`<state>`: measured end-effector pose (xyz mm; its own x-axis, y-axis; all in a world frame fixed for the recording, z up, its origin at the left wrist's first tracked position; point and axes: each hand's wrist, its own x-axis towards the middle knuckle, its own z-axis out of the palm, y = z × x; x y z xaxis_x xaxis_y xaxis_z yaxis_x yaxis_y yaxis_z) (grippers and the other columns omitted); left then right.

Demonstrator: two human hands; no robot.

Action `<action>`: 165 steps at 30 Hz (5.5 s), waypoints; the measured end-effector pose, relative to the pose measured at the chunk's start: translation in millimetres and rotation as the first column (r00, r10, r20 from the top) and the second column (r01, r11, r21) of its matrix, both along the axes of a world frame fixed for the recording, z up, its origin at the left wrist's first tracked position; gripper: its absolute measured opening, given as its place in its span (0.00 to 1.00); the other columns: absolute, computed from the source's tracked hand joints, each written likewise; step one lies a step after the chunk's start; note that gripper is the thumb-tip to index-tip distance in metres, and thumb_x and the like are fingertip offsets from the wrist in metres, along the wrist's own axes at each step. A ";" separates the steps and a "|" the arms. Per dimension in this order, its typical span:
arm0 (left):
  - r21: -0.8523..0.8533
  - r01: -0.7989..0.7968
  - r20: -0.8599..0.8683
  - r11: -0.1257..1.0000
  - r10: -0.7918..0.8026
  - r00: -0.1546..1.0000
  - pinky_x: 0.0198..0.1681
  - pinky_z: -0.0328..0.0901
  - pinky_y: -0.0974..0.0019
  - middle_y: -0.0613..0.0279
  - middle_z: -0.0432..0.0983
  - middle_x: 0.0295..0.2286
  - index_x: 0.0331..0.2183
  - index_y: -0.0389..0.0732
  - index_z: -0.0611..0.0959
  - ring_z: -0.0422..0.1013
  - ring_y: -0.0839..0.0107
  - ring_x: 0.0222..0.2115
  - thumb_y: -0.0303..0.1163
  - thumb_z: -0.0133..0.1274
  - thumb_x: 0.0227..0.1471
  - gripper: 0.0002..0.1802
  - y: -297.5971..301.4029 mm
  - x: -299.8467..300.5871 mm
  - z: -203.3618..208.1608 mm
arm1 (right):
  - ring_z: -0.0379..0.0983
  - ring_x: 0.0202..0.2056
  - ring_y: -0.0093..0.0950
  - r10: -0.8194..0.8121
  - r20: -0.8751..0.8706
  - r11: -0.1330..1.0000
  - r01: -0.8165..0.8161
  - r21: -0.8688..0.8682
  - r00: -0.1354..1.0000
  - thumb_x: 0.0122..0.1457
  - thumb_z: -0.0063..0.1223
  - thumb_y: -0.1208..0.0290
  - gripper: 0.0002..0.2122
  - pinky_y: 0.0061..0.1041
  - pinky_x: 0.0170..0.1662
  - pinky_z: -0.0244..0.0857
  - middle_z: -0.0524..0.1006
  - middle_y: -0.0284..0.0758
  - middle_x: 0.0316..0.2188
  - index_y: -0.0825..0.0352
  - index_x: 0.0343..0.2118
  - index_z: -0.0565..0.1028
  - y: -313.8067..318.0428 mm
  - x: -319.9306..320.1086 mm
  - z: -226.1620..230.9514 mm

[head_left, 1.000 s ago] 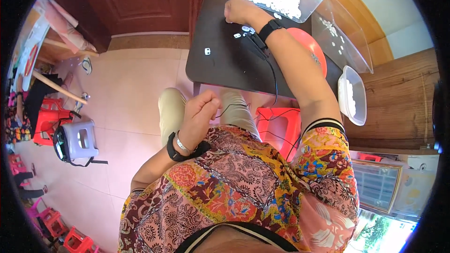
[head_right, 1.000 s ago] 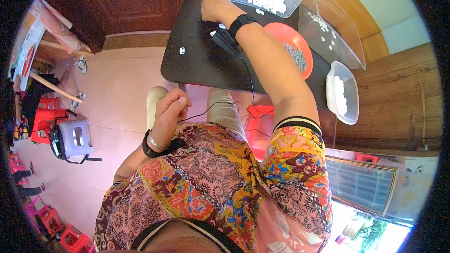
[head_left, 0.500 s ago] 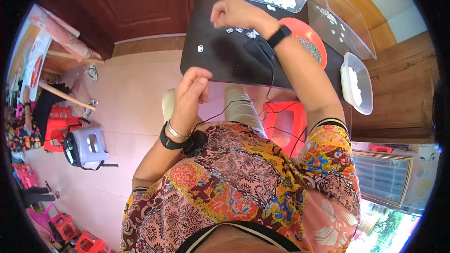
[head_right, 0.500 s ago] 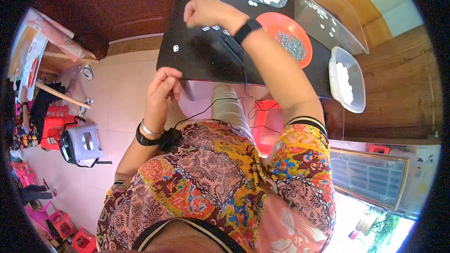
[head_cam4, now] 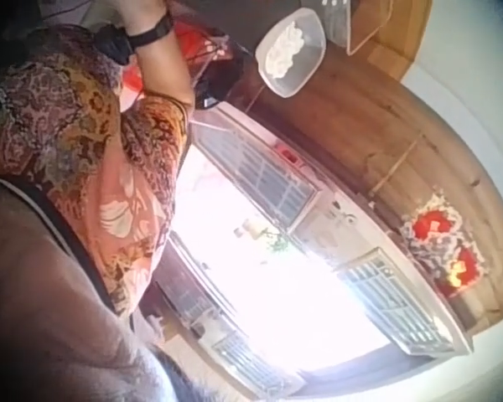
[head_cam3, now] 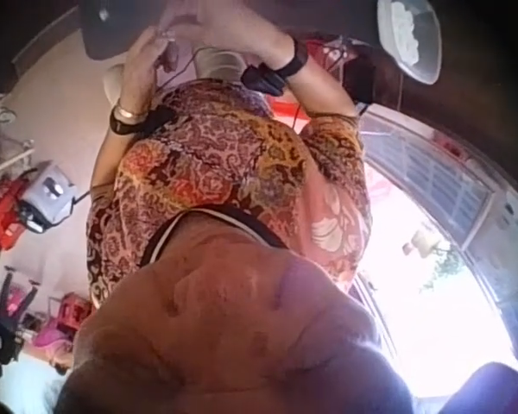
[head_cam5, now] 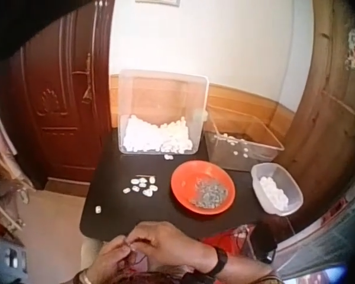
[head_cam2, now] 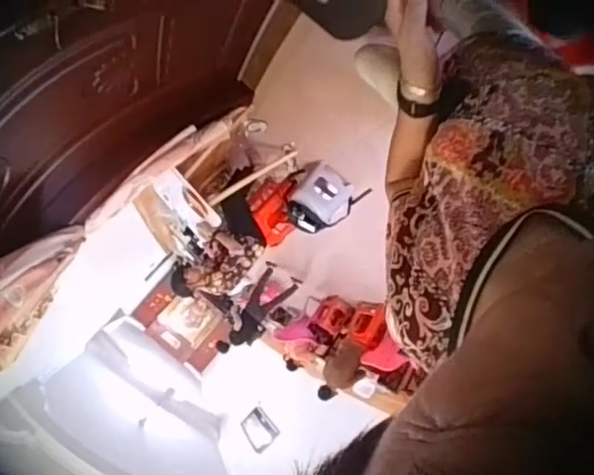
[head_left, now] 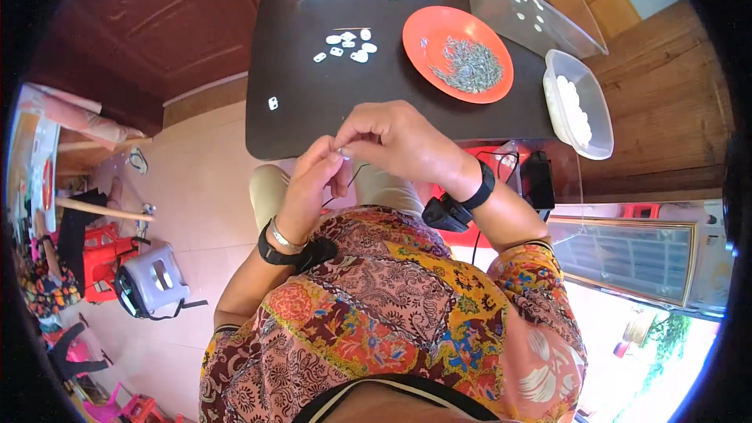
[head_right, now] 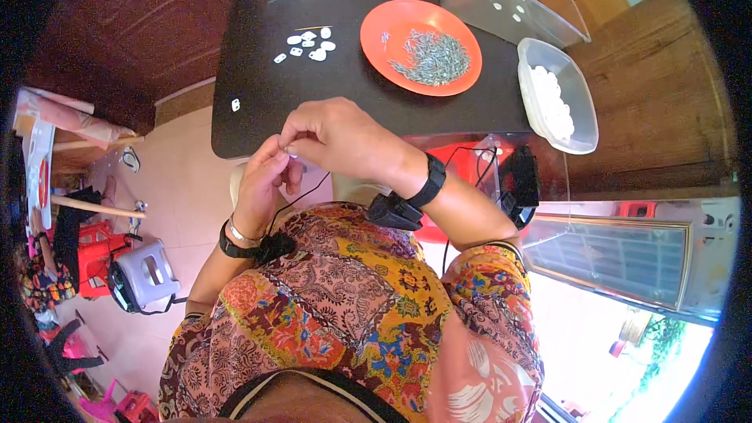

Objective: Assembling small white plastic components by inserting thin metal pins into them using a fine-tipped tool.

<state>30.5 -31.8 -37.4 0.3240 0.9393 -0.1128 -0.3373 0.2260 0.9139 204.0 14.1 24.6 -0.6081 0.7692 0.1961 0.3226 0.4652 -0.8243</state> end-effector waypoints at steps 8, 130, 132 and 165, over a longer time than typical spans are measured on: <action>-0.076 0.017 0.040 0.997 -0.014 0.999 0.20 0.55 0.77 0.67 0.65 0.18 0.26 0.40 0.72 0.60 0.80 0.17 0.33 0.42 0.53 0.08 5.5 4.1 1.7 | 0.70 0.28 0.36 0.034 -0.019 0.972 -0.029 0.232 0.999 0.47 0.54 0.77 0.05 0.31 0.31 0.65 0.71 0.37 0.23 0.67 0.29 0.75 -5.9 7.1 -2.5; 0.125 -0.236 -0.197 0.964 0.257 0.946 0.20 0.51 0.74 0.71 0.58 0.16 0.23 0.36 0.71 0.54 0.84 0.19 0.28 0.45 0.54 0.09 -19.5 -29.2 -2.9 | 0.63 0.25 0.11 -0.005 -0.011 0.982 0.003 -0.187 1.000 0.55 0.52 0.76 0.05 0.15 0.28 0.60 0.72 0.26 0.21 0.72 0.28 0.74 -6.0 -40.4 -14.3; 0.141 -0.228 -0.185 0.963 0.252 0.950 0.19 0.51 0.75 0.72 0.58 0.15 0.23 0.36 0.71 0.54 0.84 0.18 0.28 0.45 0.54 0.09 -19.1 -30.0 -2.2 | 0.63 0.25 0.12 -0.006 -0.031 0.980 0.000 -0.200 0.999 0.55 0.52 0.76 0.05 0.16 0.28 0.60 0.72 0.27 0.21 0.72 0.28 0.74 -6.3 -39.7 -12.3; 0.055 -0.261 -0.101 0.964 0.266 0.959 0.19 0.48 0.79 0.74 0.60 0.14 0.24 0.40 0.73 0.54 0.85 0.16 0.30 0.45 0.53 0.08 -10.3 -34.1 1.9 | 0.71 0.27 0.26 -0.470 0.485 0.878 0.335 0.341 0.738 0.50 0.56 0.72 0.07 0.25 0.33 0.65 0.76 0.37 0.24 0.69 0.30 0.77 98.3 111.0 25.6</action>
